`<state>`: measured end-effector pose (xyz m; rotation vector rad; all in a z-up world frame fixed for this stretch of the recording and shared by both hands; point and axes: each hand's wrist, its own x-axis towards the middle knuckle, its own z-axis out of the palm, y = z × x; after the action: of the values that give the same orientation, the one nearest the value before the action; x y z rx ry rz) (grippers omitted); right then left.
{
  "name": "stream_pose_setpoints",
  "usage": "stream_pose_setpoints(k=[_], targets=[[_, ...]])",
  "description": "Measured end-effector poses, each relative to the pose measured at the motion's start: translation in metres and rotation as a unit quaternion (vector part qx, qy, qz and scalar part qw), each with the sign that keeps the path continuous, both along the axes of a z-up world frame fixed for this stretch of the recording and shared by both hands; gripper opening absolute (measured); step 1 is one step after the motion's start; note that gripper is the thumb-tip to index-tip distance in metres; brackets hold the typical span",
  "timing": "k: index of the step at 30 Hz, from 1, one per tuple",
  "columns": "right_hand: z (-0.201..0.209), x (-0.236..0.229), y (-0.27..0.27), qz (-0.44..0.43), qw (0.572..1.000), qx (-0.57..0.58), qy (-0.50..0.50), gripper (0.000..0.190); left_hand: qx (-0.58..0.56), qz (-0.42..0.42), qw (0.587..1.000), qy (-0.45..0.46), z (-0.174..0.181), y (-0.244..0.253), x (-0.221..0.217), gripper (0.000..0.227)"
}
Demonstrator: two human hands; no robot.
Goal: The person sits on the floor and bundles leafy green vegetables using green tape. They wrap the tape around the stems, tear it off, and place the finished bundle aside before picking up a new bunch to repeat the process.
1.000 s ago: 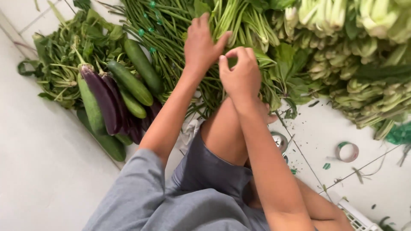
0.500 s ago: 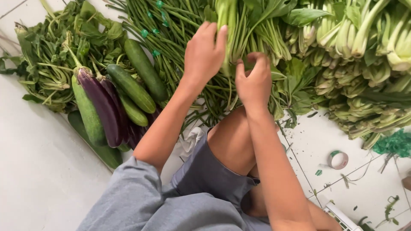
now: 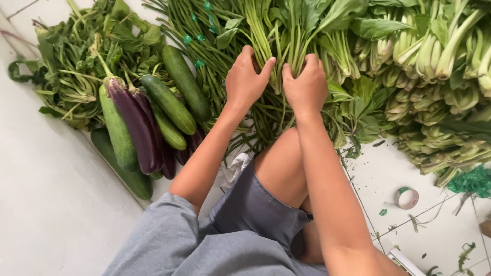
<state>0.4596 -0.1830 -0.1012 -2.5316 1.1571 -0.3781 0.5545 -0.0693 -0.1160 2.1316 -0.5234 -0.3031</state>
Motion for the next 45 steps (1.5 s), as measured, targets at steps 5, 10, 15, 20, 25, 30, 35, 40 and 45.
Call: stream_pose_setpoints(k=[5,10,15,20,25,30,35,40,45], targets=[[0.021,0.0,-0.004,0.019,0.984,0.103,-0.146,0.01,0.005,-0.003,0.991,0.136,0.032,0.018,0.013,0.032],[0.041,-0.018,0.001,0.017,0.96,0.132,-0.246,0.014,-0.114,-0.048,0.953,0.276,0.009,0.049,0.016,0.032],[0.04,-0.01,0.004,0.042,0.958,0.168,-0.227,0.022,-0.175,-0.034,0.872,0.455,-0.035,0.051,0.006,0.047],[0.036,-0.013,0.002,0.08,0.965,0.248,-0.036,0.03,-0.174,-0.01,0.89,0.421,-0.048,0.039,0.004,0.06],[0.033,-0.026,0.0,0.092,0.957,0.272,-0.027,0.032,-0.211,0.027,0.904,0.37,-0.019,0.023,-0.018,0.03],[0.049,-0.042,0.007,0.1,0.929,0.311,-0.171,0.021,-0.329,-0.1,0.888,0.306,0.025,0.039,-0.048,0.023],[0.05,-0.063,0.012,0.13,0.891,0.298,-0.317,0.036,-0.401,-0.155,0.849,0.308,0.018,0.05,-0.058,0.017],[0.066,-0.074,0.033,0.12,0.862,0.297,-0.393,0.054,-0.445,-0.171,0.808,0.346,0.043,0.054,-0.068,0.024],[0.066,-0.082,0.039,0.153,0.861,0.295,-0.386,0.052,-0.381,-0.149,0.813,0.416,0.057,0.054,-0.085,0.02]])
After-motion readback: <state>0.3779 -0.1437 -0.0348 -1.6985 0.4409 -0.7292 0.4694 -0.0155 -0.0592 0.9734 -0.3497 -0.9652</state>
